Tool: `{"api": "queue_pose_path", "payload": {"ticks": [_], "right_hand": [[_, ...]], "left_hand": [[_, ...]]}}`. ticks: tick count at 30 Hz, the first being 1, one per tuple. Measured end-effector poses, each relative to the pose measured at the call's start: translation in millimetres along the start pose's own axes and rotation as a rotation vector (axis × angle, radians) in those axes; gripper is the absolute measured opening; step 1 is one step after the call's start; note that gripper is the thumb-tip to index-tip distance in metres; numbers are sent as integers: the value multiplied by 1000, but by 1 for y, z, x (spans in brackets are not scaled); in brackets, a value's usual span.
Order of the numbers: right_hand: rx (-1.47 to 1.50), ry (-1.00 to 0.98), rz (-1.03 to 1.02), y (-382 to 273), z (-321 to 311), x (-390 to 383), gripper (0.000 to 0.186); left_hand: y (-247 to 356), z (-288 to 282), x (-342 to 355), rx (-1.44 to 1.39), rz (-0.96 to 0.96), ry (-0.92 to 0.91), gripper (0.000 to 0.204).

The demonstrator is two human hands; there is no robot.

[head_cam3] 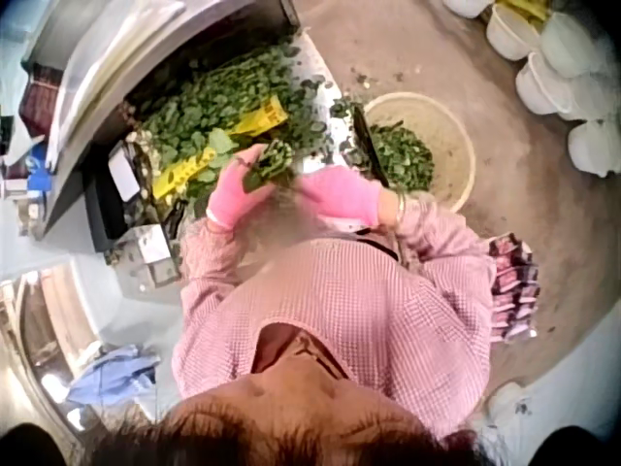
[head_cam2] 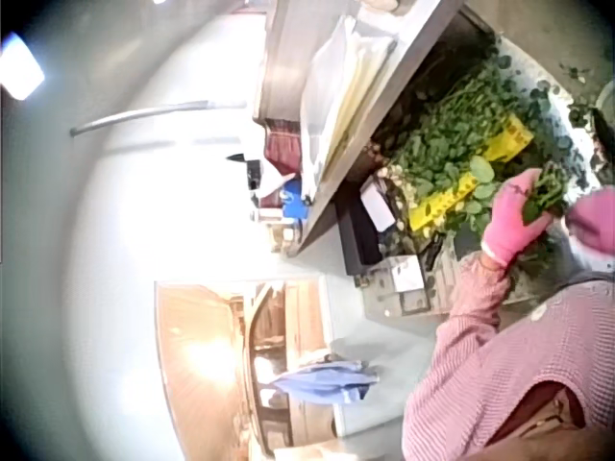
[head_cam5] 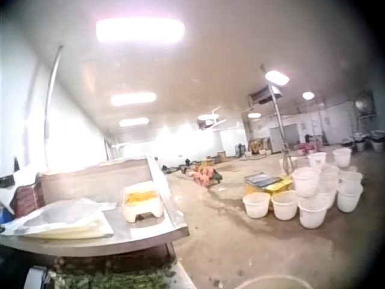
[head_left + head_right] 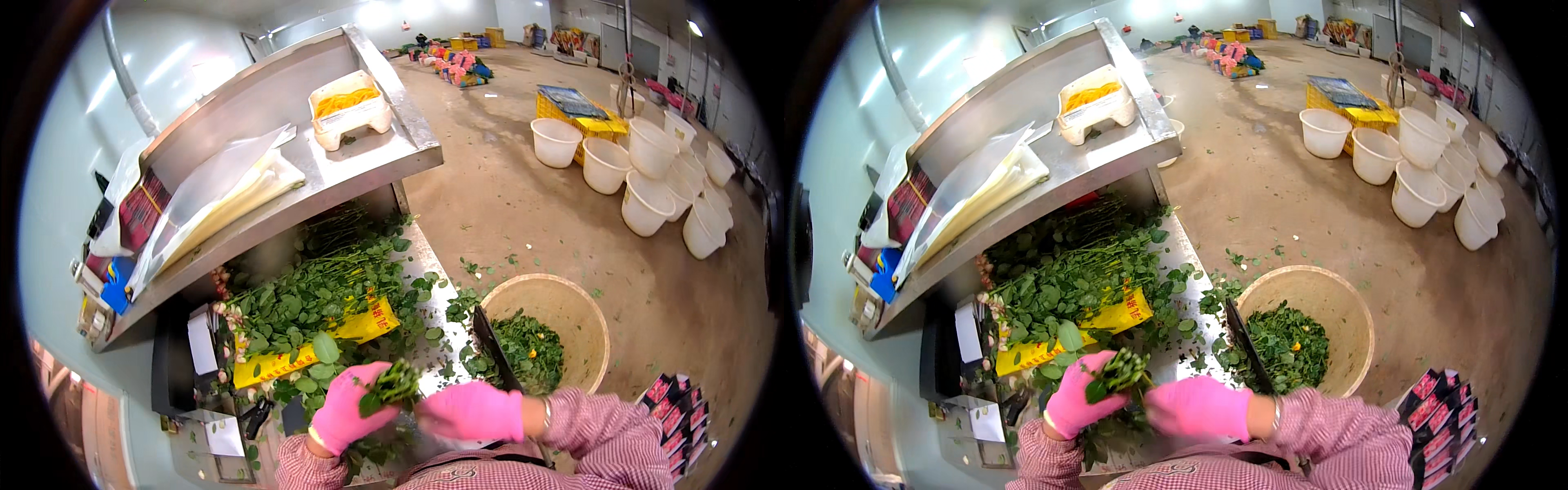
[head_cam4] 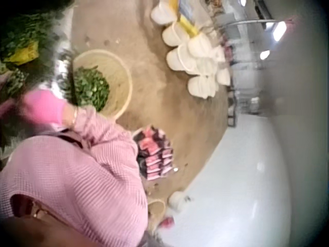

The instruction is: The person trims rose stems using shears and places them into small black boxes. They repeatedly pick up roses, cut the stems, and arrange the flowers in the boxes on a stainless steel workbench.

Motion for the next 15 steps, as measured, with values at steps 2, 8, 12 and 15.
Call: {"api": "queue_pose_path", "payload": {"ticks": [2,8,12,15], "right_hand": [[-138,102,-550,-28,12,-22,26],[75,322,-199,63,-54,42,46],[18,95,-202,89,42,-24,30],[-469,230,-853,-26,43,3,14]], "left_hand": [[-1,25,9,128,36,61,50],[13,62,-18,34,185,-217,60],[8,21,4,157,25,-69,55],[-7,52,15,8,0,-118,48]]}}
Point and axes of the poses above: each hand's wrist, its own x-axis towards the middle knuckle, its own z-axis out of the palm, y = z × x, the point moved 3 cm from there along x, towards the middle knuckle, and after that the axes turned 15 degrees about x, right-handed, at the moved point
